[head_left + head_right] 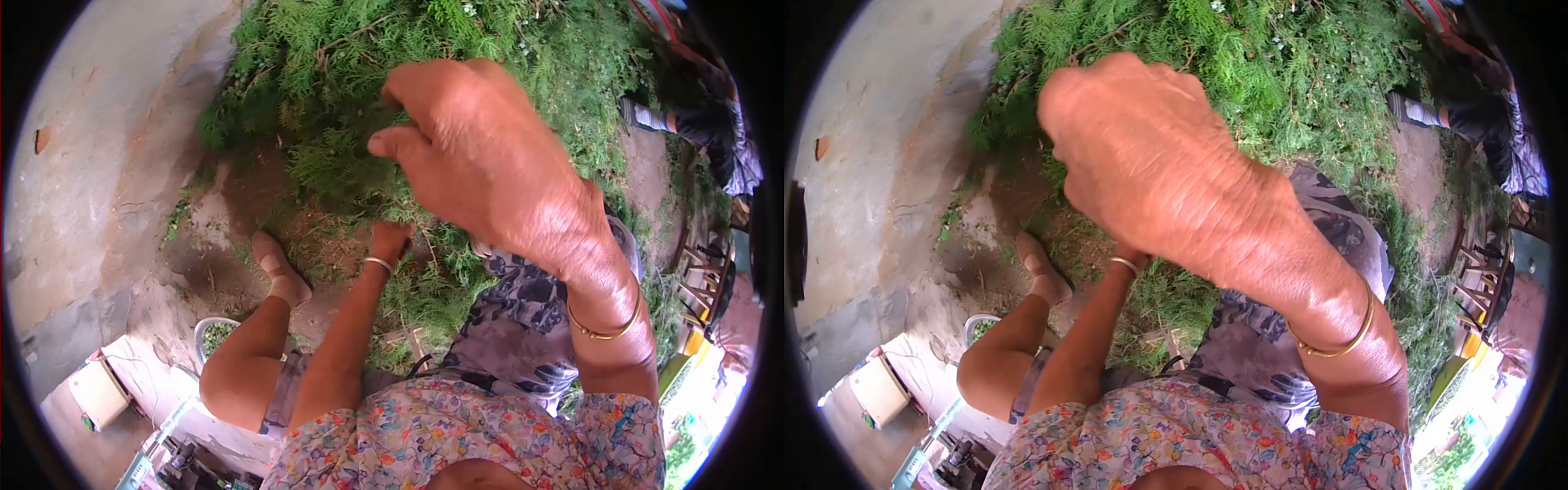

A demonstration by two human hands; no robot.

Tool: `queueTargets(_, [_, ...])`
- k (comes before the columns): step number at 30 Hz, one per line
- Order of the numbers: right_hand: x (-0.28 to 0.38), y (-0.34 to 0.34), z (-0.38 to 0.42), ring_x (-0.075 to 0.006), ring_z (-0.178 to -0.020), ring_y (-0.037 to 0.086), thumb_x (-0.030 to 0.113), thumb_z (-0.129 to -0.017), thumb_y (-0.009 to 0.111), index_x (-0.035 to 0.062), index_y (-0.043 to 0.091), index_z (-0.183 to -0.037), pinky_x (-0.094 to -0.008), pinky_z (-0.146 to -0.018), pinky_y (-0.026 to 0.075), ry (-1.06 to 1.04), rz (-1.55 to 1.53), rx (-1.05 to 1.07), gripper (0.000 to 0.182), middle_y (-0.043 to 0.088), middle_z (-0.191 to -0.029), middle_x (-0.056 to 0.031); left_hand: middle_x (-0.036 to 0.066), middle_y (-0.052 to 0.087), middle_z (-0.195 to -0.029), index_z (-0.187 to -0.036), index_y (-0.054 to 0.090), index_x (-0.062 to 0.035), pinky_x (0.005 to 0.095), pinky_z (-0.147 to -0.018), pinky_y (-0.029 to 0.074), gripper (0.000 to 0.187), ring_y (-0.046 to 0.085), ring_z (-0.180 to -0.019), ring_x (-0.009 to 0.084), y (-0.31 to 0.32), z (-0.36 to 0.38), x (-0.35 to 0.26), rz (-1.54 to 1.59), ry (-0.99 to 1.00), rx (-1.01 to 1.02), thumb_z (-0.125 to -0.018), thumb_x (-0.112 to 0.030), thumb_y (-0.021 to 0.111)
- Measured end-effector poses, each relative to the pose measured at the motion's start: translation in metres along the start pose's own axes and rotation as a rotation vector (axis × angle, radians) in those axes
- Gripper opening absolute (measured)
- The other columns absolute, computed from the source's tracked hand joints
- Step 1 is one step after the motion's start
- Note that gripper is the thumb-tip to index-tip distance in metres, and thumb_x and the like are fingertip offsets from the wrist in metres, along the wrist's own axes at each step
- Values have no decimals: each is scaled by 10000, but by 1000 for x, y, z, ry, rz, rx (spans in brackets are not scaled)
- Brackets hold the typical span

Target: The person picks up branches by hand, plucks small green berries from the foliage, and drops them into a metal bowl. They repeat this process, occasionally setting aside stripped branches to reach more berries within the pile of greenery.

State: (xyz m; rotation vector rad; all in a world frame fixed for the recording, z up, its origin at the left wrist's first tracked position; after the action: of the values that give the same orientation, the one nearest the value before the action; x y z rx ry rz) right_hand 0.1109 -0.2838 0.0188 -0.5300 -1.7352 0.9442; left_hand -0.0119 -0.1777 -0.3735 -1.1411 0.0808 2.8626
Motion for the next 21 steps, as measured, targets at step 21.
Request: queueTargets(21, [-10,35,-3,-441,-810,597,188,-787,650,-66,598,-832,-464,-723,491,149,112,190,263,608,-794,-282,108,434,-484,-643,516,51,338,-464,359,200,419,-459,145,16,116,-142,-249,437,84,-753,-97,593])
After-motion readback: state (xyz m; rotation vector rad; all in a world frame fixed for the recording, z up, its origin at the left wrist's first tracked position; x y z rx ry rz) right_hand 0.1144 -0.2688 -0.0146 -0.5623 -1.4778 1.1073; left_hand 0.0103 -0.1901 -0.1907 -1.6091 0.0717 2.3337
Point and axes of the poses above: each hand's wrist, its own z-axis away from the middle knuckle, its own y-axis out of the palm, x = y × z, the point moved 10 cm from there along -z, towards the middle knuckle
